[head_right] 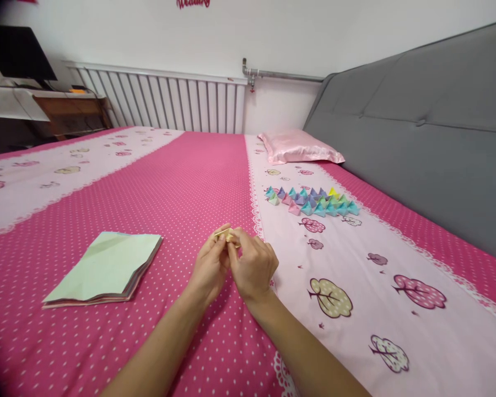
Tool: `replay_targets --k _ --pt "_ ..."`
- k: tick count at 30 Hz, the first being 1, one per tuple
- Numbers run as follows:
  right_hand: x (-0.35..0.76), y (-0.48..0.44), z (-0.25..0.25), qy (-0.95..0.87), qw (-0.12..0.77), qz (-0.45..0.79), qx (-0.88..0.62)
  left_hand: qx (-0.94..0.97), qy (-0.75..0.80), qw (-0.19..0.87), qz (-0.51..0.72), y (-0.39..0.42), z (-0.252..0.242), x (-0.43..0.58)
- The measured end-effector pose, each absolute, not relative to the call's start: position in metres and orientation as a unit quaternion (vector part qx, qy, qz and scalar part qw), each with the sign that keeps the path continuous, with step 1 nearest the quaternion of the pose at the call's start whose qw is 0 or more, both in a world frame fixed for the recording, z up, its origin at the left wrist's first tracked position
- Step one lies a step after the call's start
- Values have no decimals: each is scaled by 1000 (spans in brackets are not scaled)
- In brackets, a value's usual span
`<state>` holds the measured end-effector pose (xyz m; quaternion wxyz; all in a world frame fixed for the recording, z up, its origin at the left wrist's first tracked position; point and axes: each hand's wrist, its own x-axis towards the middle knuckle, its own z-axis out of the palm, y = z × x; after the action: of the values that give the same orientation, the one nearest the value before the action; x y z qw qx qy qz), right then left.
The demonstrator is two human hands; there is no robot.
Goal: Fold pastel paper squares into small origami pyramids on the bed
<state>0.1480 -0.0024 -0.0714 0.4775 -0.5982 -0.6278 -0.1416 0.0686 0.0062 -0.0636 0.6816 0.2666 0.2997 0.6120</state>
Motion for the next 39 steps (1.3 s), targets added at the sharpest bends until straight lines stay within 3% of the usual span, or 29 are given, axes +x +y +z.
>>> replay_targets --k 24,32,39 --pt "145 -5 -68 -637 446 -119 -618 268 263 701 607 8 -62 67" --pt "150 -1 -64 -668 501 -140 -533 230 266 704 617 13 -61 60" --pt "149 -2 -61 -677 437 -178 -565 282 285 687 606 9 -61 61"
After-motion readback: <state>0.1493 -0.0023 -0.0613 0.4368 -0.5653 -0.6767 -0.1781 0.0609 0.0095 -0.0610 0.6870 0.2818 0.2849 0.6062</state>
